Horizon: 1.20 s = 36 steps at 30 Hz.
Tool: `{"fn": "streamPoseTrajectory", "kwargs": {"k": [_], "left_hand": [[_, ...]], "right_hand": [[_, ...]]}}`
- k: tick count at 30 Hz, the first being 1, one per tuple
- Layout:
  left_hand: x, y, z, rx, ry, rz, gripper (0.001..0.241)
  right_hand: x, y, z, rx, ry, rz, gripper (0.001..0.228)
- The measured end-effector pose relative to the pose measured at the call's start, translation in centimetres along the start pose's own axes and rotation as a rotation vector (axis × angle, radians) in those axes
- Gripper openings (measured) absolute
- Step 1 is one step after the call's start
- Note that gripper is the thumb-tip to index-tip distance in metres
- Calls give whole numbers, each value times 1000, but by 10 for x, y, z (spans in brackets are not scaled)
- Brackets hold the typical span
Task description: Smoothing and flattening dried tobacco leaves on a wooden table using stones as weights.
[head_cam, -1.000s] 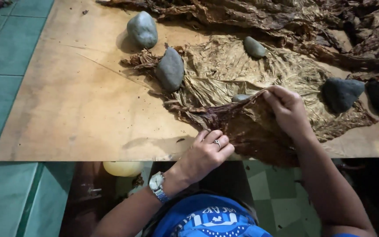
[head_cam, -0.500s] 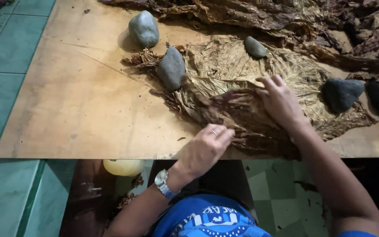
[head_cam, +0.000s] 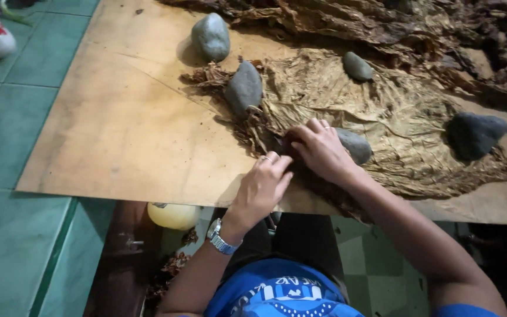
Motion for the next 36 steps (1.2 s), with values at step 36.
{"fn": "streamPoseTrajectory", "kwargs": {"k": [36], "left_hand": [[-19, -8, -7, -214, -410, -1200, 16]], "right_hand": [[-17, 48, -24, 131, -35, 813, 33]]}}
Point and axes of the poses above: each hand's wrist, its own z-axis towards the middle knuckle, its own x-axis out of the palm, y = z × x, the point moved 4 cm from there along z, towards the middle knuckle, and after that the axes turned 2 degrees about x, right-handed, at the moved point
